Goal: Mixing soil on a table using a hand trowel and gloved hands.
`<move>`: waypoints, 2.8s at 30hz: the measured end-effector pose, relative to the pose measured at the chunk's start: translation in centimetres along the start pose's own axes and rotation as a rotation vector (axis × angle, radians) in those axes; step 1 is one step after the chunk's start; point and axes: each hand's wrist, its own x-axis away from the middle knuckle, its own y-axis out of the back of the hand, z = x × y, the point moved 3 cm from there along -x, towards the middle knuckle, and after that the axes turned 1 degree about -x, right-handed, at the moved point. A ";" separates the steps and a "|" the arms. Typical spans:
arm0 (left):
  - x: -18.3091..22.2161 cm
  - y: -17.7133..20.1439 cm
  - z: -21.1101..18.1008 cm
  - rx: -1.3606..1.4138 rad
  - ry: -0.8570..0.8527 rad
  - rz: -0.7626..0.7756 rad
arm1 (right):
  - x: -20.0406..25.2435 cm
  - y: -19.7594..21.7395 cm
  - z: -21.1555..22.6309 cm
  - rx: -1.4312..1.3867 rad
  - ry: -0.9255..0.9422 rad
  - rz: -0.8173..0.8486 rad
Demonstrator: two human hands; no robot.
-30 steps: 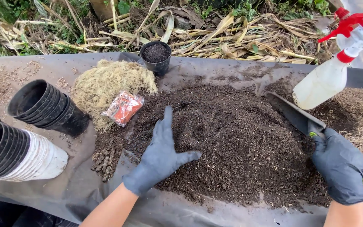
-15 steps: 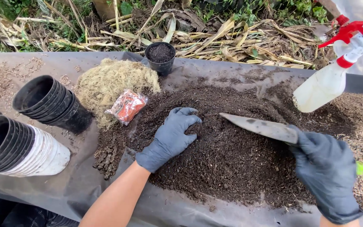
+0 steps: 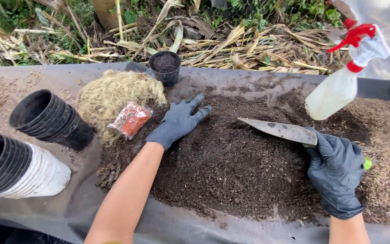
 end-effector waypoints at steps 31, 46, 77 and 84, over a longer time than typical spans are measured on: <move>4.2 -4.1 -2.7 -0.191 -0.410 -0.139 | 0.0 0.9 0.9 -0.162 -0.058 -0.051; 2.9 0.3 -8.4 -0.004 -0.261 -0.240 | 0.1 1.4 0.8 -0.119 -0.081 -0.092; 6.3 -2.8 -0.6 -0.248 -0.266 -0.092 | 0.9 4.6 2.3 -0.168 0.009 -0.063; 6.4 -3.0 0.6 -0.198 -0.327 -0.160 | 0.5 4.4 5.2 0.104 0.122 0.138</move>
